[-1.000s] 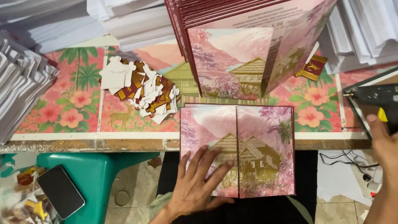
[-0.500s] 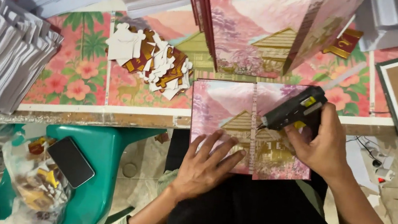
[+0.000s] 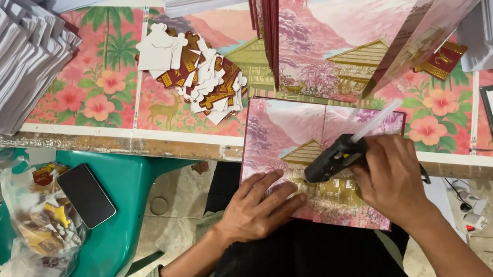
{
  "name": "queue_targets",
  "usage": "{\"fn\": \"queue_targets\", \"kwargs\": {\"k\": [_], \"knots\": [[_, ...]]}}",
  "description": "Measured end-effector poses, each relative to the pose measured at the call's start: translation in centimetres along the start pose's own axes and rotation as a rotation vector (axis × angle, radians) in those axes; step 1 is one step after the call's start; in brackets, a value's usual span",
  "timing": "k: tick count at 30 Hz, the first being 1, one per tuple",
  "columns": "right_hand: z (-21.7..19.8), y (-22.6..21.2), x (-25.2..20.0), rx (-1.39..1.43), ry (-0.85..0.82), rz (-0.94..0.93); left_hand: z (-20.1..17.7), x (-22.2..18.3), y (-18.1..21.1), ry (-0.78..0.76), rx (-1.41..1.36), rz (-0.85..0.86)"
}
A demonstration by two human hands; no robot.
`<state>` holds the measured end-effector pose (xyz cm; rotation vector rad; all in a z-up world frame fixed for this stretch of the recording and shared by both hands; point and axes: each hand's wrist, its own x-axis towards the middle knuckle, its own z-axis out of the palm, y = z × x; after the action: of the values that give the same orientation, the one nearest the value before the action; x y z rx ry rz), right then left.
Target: Assembling decorative cards by applying hot glue and attaching small paper house cutouts.
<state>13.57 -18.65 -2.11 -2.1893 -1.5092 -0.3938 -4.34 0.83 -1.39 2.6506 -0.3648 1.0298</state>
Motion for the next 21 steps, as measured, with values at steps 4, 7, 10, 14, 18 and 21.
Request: {"fn": "queue_targets", "kwargs": {"k": [4, 7, 10, 14, 18, 21], "knots": [[0.1, -0.1, 2.3, -0.111, 0.134, -0.092, 0.9, -0.3, 0.1, 0.108, -0.003, -0.013], [0.2, 0.9, 3.0, -0.146, 0.177, -0.091, 0.9, -0.3, 0.1, 0.098, -0.009, -0.010], [-2.2, -0.8, 3.8, -0.104, 0.141, -0.090, 0.9, -0.2, 0.0, 0.095, -0.007, -0.013], [-0.9, 1.2, 2.8, -0.176, 0.193, -0.127, 0.0, 0.3, 0.1, 0.101, -0.004, 0.007], [-1.9, 1.6, 3.5, -0.230, 0.339, -0.133, -1.9, 1.6, -1.3, 0.088, -0.015, -0.040], [-4.1, 3.8, -0.8, -0.144, 0.410, 0.081, -2.8, 1.1, -7.0, 0.169, 0.068, -0.137]]}}
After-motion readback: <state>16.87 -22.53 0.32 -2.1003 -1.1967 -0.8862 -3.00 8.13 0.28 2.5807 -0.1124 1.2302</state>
